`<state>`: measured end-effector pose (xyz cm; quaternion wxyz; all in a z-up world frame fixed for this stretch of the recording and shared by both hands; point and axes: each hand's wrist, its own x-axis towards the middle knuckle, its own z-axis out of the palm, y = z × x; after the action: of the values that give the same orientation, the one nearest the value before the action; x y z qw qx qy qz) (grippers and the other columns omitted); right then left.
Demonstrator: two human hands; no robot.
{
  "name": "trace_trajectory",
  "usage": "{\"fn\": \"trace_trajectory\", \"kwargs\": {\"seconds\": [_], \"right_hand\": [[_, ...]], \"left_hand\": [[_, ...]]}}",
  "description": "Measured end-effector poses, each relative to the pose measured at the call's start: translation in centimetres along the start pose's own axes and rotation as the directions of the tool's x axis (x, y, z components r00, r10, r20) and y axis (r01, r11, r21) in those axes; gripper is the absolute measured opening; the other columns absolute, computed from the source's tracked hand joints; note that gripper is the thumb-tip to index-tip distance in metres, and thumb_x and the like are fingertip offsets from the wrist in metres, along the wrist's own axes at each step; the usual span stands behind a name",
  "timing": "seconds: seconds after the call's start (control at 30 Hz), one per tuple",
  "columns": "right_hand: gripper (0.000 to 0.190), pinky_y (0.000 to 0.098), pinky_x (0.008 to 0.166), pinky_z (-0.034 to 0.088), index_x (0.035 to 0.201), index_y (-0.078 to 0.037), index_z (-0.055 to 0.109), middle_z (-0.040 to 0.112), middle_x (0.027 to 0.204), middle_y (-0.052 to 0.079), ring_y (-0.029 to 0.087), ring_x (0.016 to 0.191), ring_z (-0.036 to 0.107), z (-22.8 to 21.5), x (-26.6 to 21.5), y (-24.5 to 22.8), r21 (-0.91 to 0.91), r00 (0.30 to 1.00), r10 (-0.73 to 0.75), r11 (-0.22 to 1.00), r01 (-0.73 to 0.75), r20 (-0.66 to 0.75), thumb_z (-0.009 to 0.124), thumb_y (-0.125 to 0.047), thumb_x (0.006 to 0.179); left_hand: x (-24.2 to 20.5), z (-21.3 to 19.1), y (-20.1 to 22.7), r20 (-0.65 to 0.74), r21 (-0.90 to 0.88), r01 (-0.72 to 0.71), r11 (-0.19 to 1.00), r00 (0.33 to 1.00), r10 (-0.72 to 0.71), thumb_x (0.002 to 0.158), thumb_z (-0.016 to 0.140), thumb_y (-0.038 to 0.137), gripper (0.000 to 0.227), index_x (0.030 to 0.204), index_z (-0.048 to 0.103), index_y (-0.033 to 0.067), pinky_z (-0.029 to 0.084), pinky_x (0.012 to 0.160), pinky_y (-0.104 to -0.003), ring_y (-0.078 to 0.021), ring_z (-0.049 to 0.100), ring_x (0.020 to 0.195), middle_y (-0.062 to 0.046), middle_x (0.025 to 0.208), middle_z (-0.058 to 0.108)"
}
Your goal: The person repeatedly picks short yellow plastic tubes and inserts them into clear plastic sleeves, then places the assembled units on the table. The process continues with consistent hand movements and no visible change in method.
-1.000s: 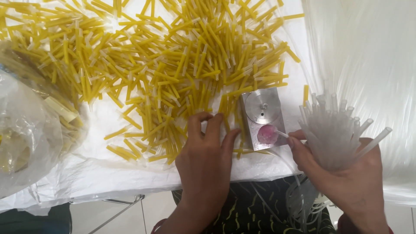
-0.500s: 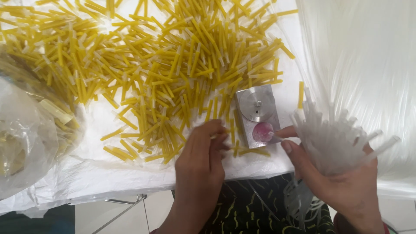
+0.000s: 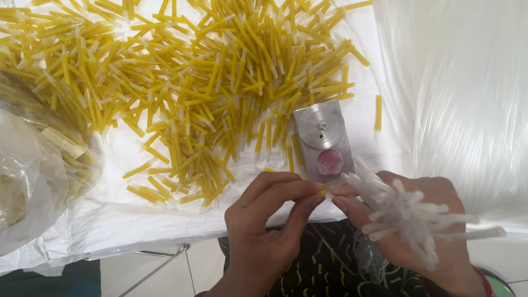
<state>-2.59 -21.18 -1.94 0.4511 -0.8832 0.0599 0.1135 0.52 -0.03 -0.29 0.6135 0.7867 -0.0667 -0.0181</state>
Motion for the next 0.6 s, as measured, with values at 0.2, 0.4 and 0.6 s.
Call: {"fn": "trace_trajectory", "kwargs": {"seconds": [0.2, 0.4, 0.6], "right_hand": [[0.024, 0.0201, 0.054, 0.057, 0.106, -0.009, 0.078, 0.079, 0.082, -0.005, 0.006, 0.068, 0.070, 0.5, 0.7, -1.5, 0.120, 0.990, -0.130, 0.985, 0.123, 0.047, 0.081, -0.020, 0.085], [0.013, 0.0230, 0.045, 0.039, 0.103, 0.002, 0.076, 0.063, 0.064, 0.003, 0.007, 0.053, 0.055, 1.7, 0.3, -0.6, 0.501, 0.985, 0.172, 0.851, -0.158, 0.018, 0.079, -0.006, 0.093], [0.016, 0.0200, 0.043, 0.041, 0.100, 0.000, 0.077, 0.067, 0.066, -0.001, 0.003, 0.053, 0.056, 1.2, 0.6, -1.3, 0.505, 0.998, 0.061, 0.862, -0.048, -0.010, 0.075, -0.011, 0.088]], "left_hand": [[-0.9, 0.1, -0.6, 0.028, 0.036, -0.040, 0.999, 0.999, 0.039, 0.086, 0.074, -0.010, 0.023, 0.104, 0.077, 0.0062, 0.061, 0.075, -0.026, -0.0150, 0.076, 0.089, -0.006, 0.099, 0.074], [-0.5, 0.9, -1.2, -0.073, -0.046, -0.031, 0.998, 0.997, 0.027, 0.084, 0.078, -0.010, 0.024, 0.102, 0.078, 0.0062, 0.065, 0.076, -0.024, -0.0146, 0.076, 0.086, -0.005, 0.097, 0.074], [-0.7, 1.2, -0.9, -0.109, -0.071, -0.036, 0.997, 0.994, 0.028, 0.083, 0.078, -0.011, 0.027, 0.103, 0.079, 0.0070, 0.063, 0.075, -0.024, -0.0144, 0.075, 0.086, -0.005, 0.096, 0.075]]}}
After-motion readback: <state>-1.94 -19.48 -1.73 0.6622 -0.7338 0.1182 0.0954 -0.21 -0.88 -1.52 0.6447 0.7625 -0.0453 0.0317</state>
